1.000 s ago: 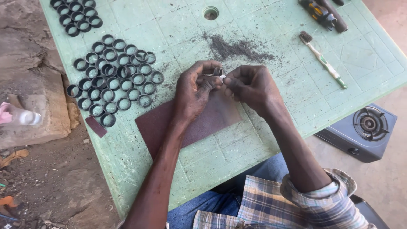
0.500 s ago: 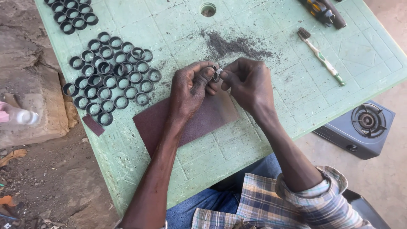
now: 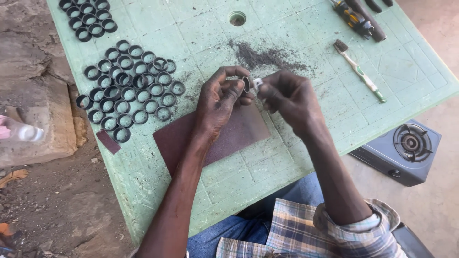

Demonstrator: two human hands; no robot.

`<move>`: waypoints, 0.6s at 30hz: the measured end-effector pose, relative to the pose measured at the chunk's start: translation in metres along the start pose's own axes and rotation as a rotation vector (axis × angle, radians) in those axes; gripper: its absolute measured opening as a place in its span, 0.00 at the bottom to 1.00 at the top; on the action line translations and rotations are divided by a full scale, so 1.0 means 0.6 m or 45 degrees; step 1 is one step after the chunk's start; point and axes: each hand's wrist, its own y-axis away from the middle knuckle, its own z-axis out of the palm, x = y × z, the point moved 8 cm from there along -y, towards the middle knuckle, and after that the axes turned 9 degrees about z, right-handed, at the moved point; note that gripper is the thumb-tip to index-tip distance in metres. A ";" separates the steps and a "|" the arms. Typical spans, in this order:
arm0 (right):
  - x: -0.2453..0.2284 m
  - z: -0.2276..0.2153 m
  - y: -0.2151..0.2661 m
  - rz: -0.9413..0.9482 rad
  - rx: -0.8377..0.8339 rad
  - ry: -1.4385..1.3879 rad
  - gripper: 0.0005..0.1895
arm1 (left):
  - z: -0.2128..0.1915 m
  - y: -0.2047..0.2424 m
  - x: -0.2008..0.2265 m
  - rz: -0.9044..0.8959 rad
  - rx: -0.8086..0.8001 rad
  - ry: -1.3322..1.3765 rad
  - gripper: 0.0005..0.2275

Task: Sanding and finishing the edges of small plastic rings at a workshop table.

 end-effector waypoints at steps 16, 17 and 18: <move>-0.002 0.008 0.004 0.220 0.207 0.289 0.09 | 0.013 0.003 0.017 0.165 -0.060 -0.290 0.12; -0.002 0.008 0.002 0.201 0.217 0.274 0.08 | 0.013 0.002 0.017 0.138 -0.064 -0.331 0.12; 0.000 0.008 0.001 0.184 0.225 0.262 0.08 | 0.013 0.003 0.017 0.107 -0.067 -0.370 0.11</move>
